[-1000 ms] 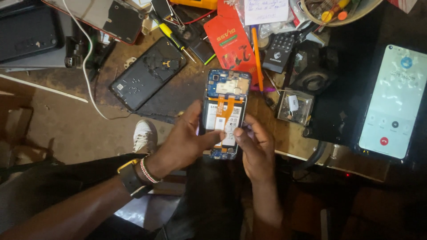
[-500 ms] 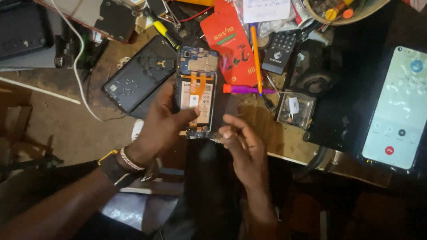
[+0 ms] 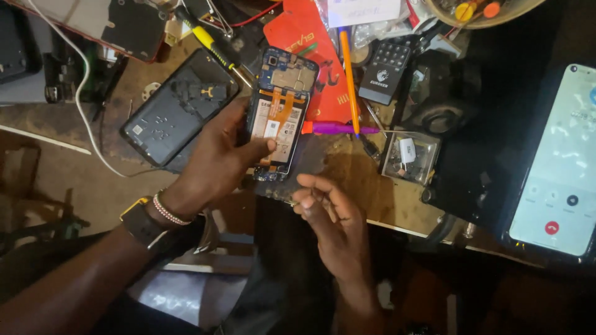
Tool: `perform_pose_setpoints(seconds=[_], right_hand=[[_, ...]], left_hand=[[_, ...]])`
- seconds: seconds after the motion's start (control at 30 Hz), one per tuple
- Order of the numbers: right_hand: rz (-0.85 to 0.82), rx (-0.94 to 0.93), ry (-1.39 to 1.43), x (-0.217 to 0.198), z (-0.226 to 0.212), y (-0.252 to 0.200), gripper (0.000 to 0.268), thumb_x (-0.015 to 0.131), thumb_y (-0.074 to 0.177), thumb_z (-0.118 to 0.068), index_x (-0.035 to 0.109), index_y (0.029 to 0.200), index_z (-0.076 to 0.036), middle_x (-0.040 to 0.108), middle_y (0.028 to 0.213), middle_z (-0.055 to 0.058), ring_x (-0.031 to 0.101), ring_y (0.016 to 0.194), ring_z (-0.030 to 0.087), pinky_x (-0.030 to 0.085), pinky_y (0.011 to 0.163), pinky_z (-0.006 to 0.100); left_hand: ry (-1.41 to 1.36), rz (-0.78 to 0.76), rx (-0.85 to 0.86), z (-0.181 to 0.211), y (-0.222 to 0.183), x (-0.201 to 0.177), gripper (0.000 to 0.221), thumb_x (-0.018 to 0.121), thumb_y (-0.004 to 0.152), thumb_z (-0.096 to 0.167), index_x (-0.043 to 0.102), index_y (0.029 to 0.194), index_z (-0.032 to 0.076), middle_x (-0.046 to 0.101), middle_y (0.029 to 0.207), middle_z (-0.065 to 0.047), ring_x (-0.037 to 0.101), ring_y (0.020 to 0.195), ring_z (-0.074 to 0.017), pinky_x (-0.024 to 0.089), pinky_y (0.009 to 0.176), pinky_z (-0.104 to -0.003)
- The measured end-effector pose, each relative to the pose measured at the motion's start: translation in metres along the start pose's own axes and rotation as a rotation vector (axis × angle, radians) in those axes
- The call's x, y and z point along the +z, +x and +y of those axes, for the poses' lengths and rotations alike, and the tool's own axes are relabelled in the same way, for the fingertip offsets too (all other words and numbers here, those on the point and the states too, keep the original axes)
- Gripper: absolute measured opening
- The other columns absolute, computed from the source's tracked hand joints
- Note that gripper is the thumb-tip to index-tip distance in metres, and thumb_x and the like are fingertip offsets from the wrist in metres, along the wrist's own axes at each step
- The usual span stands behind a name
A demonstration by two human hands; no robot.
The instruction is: Disassembling and inspecting internal components of a mobile phone at a repair bench.
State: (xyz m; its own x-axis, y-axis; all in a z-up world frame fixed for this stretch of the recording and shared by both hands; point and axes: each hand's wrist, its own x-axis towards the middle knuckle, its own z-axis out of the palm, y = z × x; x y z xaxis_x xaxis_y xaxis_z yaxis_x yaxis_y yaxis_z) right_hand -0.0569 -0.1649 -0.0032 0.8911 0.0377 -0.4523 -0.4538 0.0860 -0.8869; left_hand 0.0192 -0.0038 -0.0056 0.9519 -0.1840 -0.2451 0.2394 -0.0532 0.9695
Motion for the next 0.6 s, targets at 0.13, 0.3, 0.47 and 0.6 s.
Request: perform_pose_setpoints(seconds=[0.13,0.3,0.47,0.6], right_hand=[[-0.01,-0.04,0.0,-0.001,0.001,0.001,0.041,0.054,0.075,-0.033,0.059,0.104,-0.004,0.064,0.083,0.009,0.062,0.071,0.018,0.051,0.066,0.027],[-0.01,0.012,0.06,-0.003,0.005,0.002,0.042,0.055,0.075,-0.032,0.059,0.105,-0.003,0.064,0.083,0.008,0.061,0.075,0.017,0.052,0.071,0.028],[0.002,0.051,0.058,-0.004,0.004,0.001,0.045,0.056,0.073,-0.035,0.059,0.106,-0.004,0.065,0.084,0.009,0.062,0.073,0.017,0.049,0.07,0.025],[-0.03,0.033,0.118,-0.004,0.009,0.001,0.037,0.055,0.078,-0.026,0.058,0.106,-0.003,0.063,0.084,0.007,0.059,0.073,0.014,0.047,0.071,0.023]], left_hand=[[-0.002,-0.02,-0.035,0.004,0.005,0.003,0.043,0.056,0.076,-0.002,0.042,0.115,0.004,0.058,0.102,-0.008,0.058,0.082,-0.0145,0.055,0.061,-0.026],[-0.025,0.017,-0.061,-0.001,0.016,0.003,0.046,0.057,0.075,0.0,0.04,0.118,0.002,0.06,0.104,-0.007,0.058,0.086,-0.0136,0.056,0.067,-0.028],[0.032,0.029,-0.061,-0.003,0.022,-0.002,0.045,0.058,0.075,0.002,0.042,0.117,0.004,0.06,0.102,-0.009,0.059,0.083,-0.0151,0.052,0.065,-0.026],[0.465,0.088,0.081,0.005,0.024,-0.005,0.041,0.061,0.074,0.008,0.048,0.112,0.004,0.06,0.102,-0.009,0.056,0.089,-0.0168,0.046,0.074,-0.031]])
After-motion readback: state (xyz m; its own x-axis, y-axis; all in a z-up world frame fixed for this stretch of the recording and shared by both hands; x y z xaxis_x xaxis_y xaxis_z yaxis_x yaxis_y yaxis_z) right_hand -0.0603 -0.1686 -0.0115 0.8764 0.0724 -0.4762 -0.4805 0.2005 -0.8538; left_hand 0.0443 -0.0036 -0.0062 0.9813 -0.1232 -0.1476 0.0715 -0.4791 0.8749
